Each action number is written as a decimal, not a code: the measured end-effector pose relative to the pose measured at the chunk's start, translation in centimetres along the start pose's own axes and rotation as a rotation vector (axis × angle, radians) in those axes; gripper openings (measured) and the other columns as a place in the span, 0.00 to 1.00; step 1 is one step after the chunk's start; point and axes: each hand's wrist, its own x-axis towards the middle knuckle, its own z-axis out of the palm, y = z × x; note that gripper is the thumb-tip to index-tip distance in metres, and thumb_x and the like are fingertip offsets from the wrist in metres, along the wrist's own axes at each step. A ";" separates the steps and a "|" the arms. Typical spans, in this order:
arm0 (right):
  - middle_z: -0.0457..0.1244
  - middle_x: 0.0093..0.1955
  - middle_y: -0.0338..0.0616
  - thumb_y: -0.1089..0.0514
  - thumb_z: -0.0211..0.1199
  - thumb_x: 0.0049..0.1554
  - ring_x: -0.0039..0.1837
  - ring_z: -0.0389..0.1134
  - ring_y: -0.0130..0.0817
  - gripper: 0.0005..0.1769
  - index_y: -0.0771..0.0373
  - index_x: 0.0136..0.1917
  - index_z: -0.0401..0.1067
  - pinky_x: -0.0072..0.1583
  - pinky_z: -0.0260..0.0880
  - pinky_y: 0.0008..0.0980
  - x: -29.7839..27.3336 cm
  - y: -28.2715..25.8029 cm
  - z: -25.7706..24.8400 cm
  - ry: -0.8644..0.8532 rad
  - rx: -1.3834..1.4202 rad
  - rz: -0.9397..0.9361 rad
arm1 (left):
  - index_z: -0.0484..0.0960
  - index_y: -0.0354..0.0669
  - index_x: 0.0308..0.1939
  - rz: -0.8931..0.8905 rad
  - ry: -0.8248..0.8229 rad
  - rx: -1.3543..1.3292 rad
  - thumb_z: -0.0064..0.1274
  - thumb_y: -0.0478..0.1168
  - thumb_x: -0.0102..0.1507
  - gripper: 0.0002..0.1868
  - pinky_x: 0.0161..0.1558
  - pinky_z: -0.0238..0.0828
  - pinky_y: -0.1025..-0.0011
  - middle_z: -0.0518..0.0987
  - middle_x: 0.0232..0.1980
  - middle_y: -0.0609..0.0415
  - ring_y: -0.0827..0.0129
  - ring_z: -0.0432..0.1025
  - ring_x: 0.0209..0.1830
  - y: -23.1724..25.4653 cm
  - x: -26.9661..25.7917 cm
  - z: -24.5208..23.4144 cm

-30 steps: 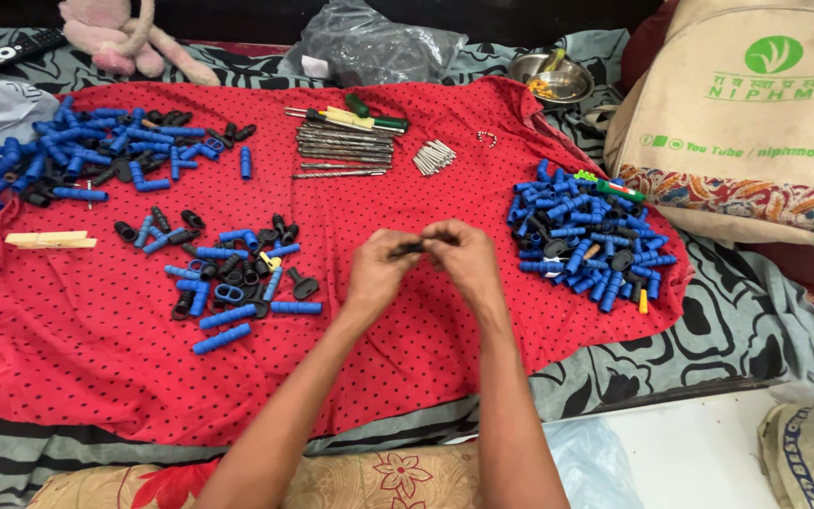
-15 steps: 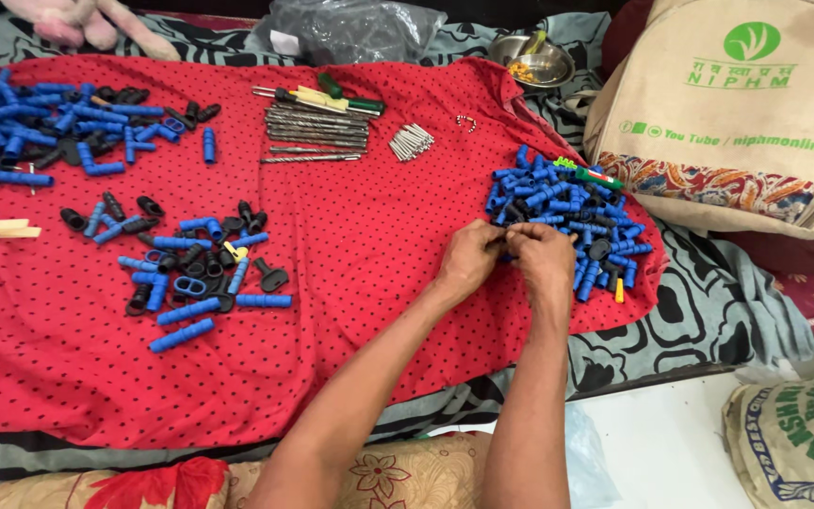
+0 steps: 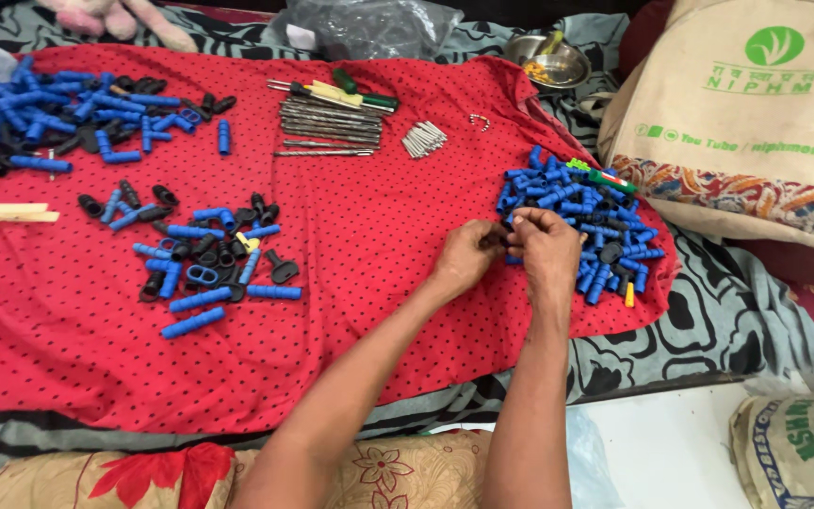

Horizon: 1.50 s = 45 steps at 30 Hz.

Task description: The person assembles irrigation connectors by inserting a blue nozzle into a black elbow joint and then adding a yellow piece to the assembly.

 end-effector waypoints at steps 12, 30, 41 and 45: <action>0.69 0.38 0.40 0.59 0.65 0.59 0.38 0.67 0.24 0.10 0.64 0.52 0.80 0.42 0.69 0.27 -4.1 -0.2 9.4 -0.280 -0.268 -0.049 | 0.85 0.37 0.50 -0.034 -0.457 0.408 0.64 0.37 0.55 0.19 0.51 0.77 0.66 0.85 0.47 0.44 0.63 0.80 0.46 6.9 -4.8 -17.2; 0.65 0.44 0.45 0.61 0.74 0.48 0.48 0.67 0.32 0.16 0.63 0.51 0.80 0.53 0.68 0.31 -15.3 -2.4 20.9 -0.851 -0.497 -0.324 | 0.87 0.39 0.42 -0.203 -0.179 0.686 0.55 0.40 0.59 0.12 0.42 0.73 0.57 0.83 0.36 0.41 0.51 0.79 0.38 12.0 -9.3 -31.9; 0.68 0.46 0.35 0.65 0.64 0.58 0.49 0.68 0.21 0.11 0.65 0.56 0.73 0.54 0.71 0.23 -13.5 1.5 21.7 -0.760 0.008 -0.051 | 0.86 0.36 0.41 -0.272 -0.037 0.547 0.58 0.36 0.58 0.10 0.40 0.76 0.64 0.84 0.36 0.42 0.58 0.81 0.35 12.7 -9.2 -30.9; 0.68 0.46 0.34 0.63 0.63 0.61 0.46 0.66 0.20 0.09 0.64 0.56 0.74 0.47 0.67 0.21 -12.6 1.7 21.2 -0.755 0.112 -0.011 | 0.87 0.35 0.40 -0.144 -0.066 0.552 0.62 0.33 0.56 0.09 0.38 0.75 0.66 0.84 0.33 0.46 0.63 0.79 0.33 11.8 -8.8 -30.9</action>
